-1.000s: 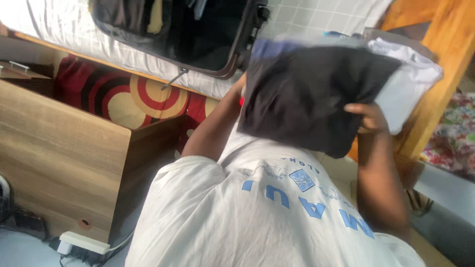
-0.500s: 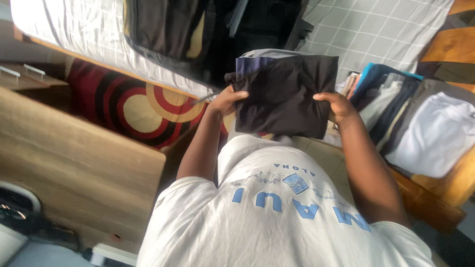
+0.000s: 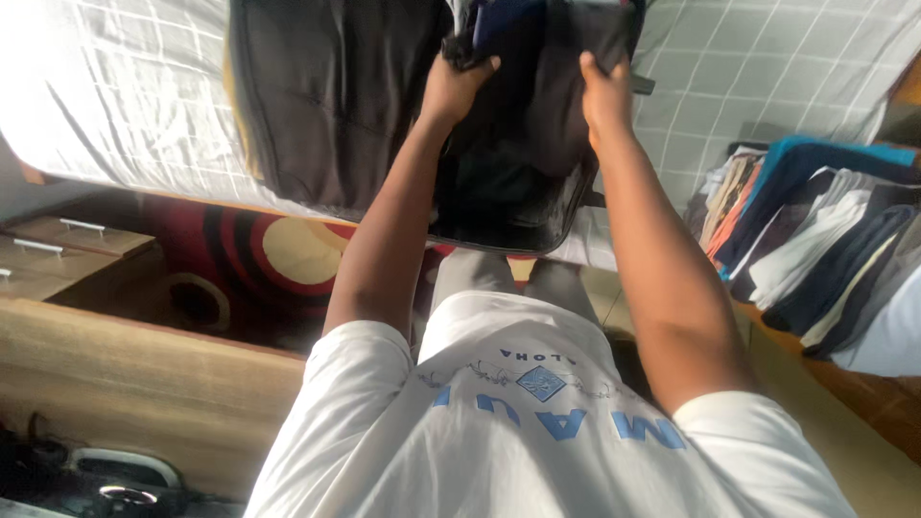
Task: The person packs a suitcase on a bed by placing stacks of folded pants and shirts inside the luggage one by one.
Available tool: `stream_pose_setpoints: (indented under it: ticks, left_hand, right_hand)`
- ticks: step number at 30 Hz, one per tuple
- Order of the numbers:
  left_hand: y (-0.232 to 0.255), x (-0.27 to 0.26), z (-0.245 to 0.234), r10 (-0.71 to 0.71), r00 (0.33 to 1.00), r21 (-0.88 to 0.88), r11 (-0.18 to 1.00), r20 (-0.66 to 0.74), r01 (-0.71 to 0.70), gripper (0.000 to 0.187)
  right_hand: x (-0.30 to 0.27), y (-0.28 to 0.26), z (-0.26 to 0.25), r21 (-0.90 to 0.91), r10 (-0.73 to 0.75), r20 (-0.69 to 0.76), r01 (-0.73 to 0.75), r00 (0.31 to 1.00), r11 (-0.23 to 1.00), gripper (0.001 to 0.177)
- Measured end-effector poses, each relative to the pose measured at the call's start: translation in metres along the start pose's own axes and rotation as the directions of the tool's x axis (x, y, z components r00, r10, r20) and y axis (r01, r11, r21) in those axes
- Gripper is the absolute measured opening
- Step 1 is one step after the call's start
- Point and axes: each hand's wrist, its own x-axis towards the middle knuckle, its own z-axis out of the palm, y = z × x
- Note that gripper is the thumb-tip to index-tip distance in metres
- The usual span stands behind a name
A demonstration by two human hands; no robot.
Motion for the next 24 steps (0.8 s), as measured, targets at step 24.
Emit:
stream_pose_setpoints:
  ticks: [24]
  left_hand:
    - [-0.146, 0.183, 0.143, -0.109, 0.969, 0.064, 0.990, -0.220, 0.126, 0.075]
  right_hand:
    - [-0.016, 0.039, 0.042, -0.529, -0.636, -0.016, 0.534, 0.771, 0.660, 0.071]
